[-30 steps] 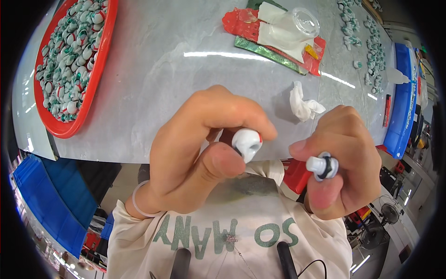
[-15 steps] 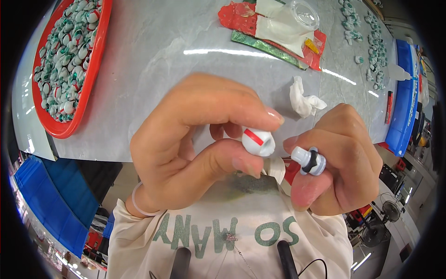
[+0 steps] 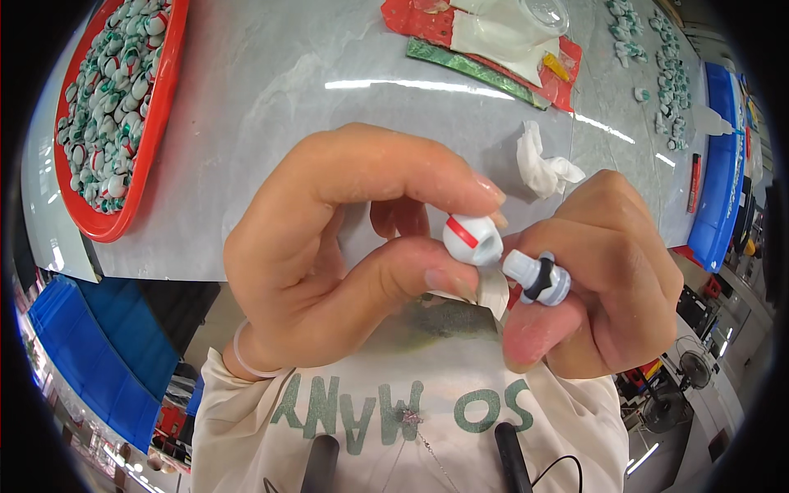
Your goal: Assembling small plastic toy heads by gluing components together at a factory workstation.
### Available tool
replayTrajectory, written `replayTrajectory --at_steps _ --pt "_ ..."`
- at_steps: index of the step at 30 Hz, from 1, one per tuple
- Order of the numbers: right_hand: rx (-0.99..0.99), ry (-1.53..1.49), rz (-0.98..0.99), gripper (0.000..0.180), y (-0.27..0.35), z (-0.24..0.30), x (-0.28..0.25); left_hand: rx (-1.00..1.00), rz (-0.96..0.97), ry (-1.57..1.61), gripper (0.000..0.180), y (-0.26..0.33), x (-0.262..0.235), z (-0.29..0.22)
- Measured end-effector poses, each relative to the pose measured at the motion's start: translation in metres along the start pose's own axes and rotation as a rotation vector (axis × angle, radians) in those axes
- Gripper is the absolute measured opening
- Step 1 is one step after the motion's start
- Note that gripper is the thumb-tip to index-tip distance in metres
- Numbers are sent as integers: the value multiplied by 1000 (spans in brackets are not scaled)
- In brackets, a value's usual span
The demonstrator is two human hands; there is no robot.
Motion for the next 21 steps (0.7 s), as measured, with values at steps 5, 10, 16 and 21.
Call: replayTrajectory --at_steps 5,10,16,21 --pt "15 1 9 51 -1 1 3 48 31 -58 38 -1 -3 0" --pt "-28 6 18 47 -1 0 2 53 55 -64 37 -2 -2 -1" --pt "-43 36 -18 44 -3 3 2 66 64 -93 35 -1 -2 -1" --pt "-54 64 37 44 -5 4 0 156 118 -146 34 -3 -5 1"
Point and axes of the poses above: each hand's wrist, its own y-axis away from the middle knuckle, its own x-axis out of the palm, z = x × y, the point moved 3 cm from there along -y, towards the middle knuckle, and after that the axes turned 5 degrees about -z, right-handed, at the moved point
